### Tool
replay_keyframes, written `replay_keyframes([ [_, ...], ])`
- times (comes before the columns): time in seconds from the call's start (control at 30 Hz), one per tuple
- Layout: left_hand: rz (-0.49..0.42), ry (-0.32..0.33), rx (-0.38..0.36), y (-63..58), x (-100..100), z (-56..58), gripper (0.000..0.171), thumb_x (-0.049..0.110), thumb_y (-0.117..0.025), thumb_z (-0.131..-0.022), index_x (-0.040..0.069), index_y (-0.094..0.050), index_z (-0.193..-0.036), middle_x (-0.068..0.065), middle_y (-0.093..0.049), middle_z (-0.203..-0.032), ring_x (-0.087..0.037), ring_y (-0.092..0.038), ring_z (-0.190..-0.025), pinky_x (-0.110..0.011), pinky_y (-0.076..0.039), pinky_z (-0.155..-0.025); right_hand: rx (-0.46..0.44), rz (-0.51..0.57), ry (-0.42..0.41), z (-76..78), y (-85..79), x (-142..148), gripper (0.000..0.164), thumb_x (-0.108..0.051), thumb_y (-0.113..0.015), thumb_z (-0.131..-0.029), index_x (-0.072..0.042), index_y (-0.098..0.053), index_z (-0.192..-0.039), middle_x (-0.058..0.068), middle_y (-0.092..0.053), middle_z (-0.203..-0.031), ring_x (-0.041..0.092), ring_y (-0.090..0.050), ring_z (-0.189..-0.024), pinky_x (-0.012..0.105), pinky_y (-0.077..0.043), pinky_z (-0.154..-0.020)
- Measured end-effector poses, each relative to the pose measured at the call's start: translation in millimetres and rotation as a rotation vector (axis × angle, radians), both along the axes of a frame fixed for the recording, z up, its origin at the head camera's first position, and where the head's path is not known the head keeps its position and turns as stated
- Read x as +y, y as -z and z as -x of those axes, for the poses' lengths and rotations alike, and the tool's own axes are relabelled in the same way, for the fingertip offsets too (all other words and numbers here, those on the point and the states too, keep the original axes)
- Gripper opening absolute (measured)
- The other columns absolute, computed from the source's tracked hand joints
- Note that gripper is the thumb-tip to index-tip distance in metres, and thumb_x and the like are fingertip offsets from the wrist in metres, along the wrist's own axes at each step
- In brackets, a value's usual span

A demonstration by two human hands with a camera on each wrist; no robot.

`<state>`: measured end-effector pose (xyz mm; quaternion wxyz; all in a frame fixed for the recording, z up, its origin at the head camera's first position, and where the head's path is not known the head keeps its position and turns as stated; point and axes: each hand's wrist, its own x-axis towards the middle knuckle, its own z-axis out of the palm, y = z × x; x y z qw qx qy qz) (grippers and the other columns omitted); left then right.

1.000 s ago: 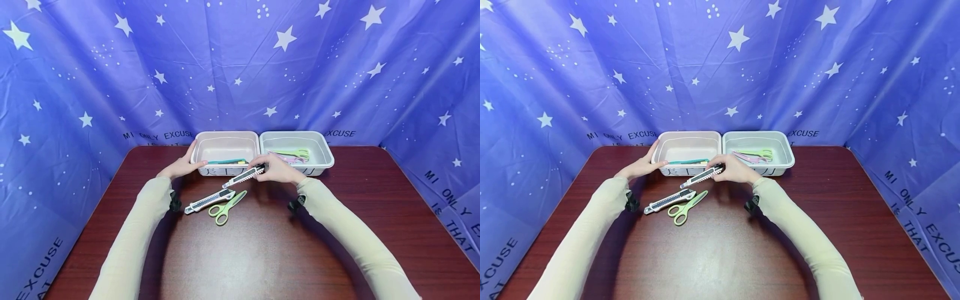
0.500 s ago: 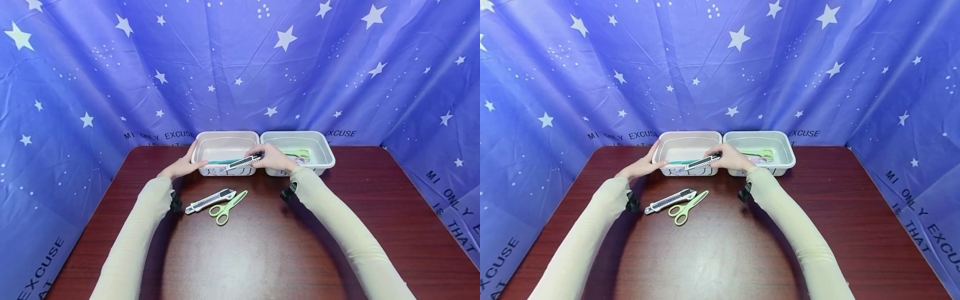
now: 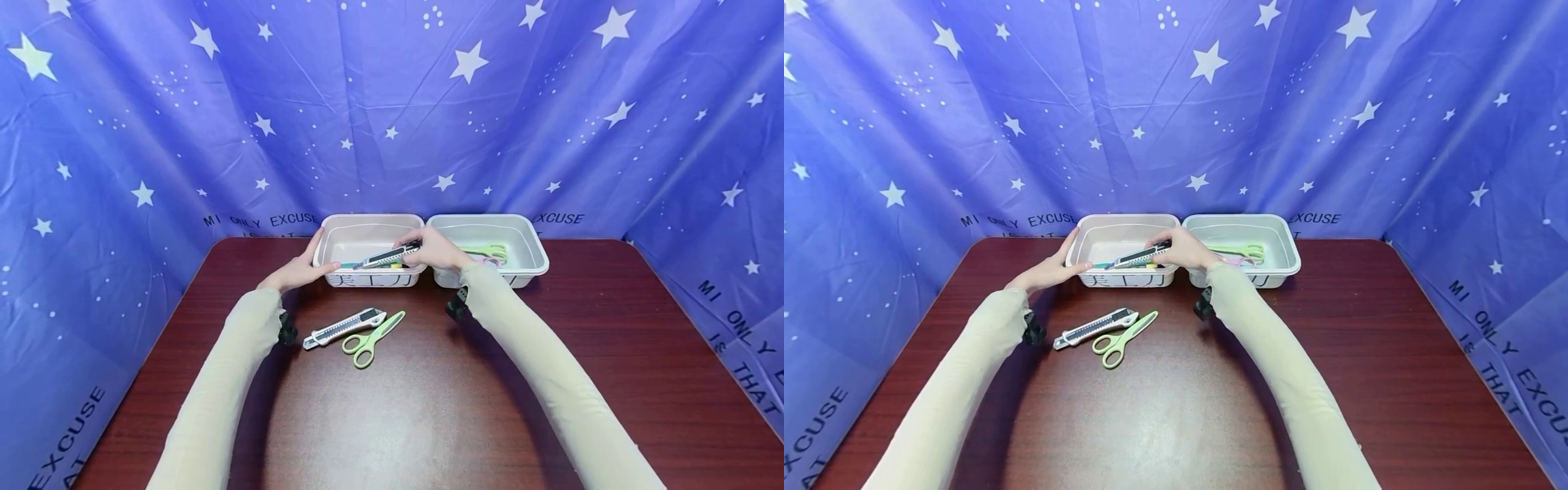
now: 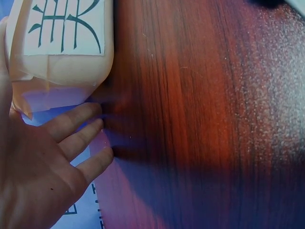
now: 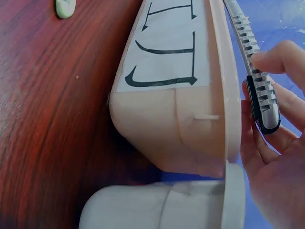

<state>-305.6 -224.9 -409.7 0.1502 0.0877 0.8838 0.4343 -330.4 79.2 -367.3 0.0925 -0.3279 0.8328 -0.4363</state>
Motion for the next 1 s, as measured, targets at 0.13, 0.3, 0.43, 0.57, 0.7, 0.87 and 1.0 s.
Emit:
replay_keyframes([
  [0.13,0.002,0.007,-0.015,-15.4,6,-10.4,0.090,0.037,-0.058,-0.086,0.026,0.011,-0.143,-0.024,-0.014,-0.143,-0.038,-0.025,-0.124,-0.050,-0.021,-0.098,0.007,-0.005,0.029,17.8,15.2,-5,0.028,-0.005,-0.066,-0.072,-0.004,-0.068,-0.100,0.006,-0.062,-0.102,0.014,-0.052,-0.085,0.028,-0.041,-0.079],
  [0.3,-0.007,0.000,-0.011,1.8,0,2.2,0.094,0.046,-0.060,-0.081,0.034,0.011,-0.141,-0.022,-0.015,-0.143,-0.036,-0.026,-0.124,-0.050,-0.022,-0.098,0.030,-0.025,0.051,30.2,21.9,-10,0.027,-0.006,-0.067,-0.073,-0.004,-0.068,-0.100,0.005,-0.062,-0.102,0.014,-0.048,-0.093,0.027,-0.038,-0.083],
  [0.43,0.014,-0.006,0.016,16.5,-5,11.1,0.096,0.057,-0.059,-0.076,0.042,0.012,-0.139,-0.019,-0.015,-0.144,-0.034,-0.027,-0.124,-0.049,-0.023,-0.098,0.005,-0.028,0.109,37.3,24.4,-15,0.027,-0.006,-0.068,-0.073,-0.004,-0.068,-0.100,0.007,-0.061,-0.105,0.015,-0.046,-0.103,0.027,-0.035,-0.089],
  [0.57,0.033,-0.009,0.042,19.7,-6,13.5,0.096,0.060,-0.058,-0.075,0.042,0.013,-0.138,-0.021,-0.016,-0.143,-0.037,-0.028,-0.122,-0.051,-0.023,-0.097,-0.036,-0.006,0.172,40.4,23.7,-24,0.028,-0.008,-0.068,-0.073,-0.002,-0.067,-0.101,0.008,-0.059,-0.110,0.017,-0.045,-0.107,0.028,-0.036,-0.089],
  [0.7,0.034,-0.023,0.031,18.8,-7,13.4,0.096,0.060,-0.058,-0.074,0.046,0.013,-0.137,-0.020,-0.018,-0.143,-0.036,-0.029,-0.122,-0.050,-0.023,-0.097,-0.037,0.004,0.196,39.3,23.0,-36,0.027,-0.006,-0.067,-0.073,-0.002,-0.068,-0.099,0.009,-0.061,-0.107,0.017,-0.051,-0.099,0.027,-0.040,-0.083],
  [0.87,0.045,-0.022,0.028,18.9,-7,13.8,0.096,0.060,-0.058,-0.075,0.046,0.013,-0.137,-0.020,-0.018,-0.143,-0.036,-0.029,-0.122,-0.051,-0.023,-0.097,-0.053,-0.014,0.222,35.6,27.1,-50,0.024,-0.007,-0.068,-0.073,-0.004,-0.069,-0.097,0.007,-0.063,-0.102,0.015,-0.052,-0.088,0.024,-0.041,-0.076],
  [1.0,0.068,-0.023,0.035,17.9,-5,12.1,0.096,0.062,-0.058,-0.074,0.046,0.013,-0.137,-0.022,-0.021,-0.141,-0.039,-0.030,-0.121,-0.052,-0.024,-0.096,-0.053,-0.057,0.254,34.1,32.1,-59,0.024,-0.011,-0.069,-0.072,-0.008,-0.069,-0.096,0.004,-0.063,-0.101,0.014,-0.052,-0.087,0.026,-0.043,-0.074],
])
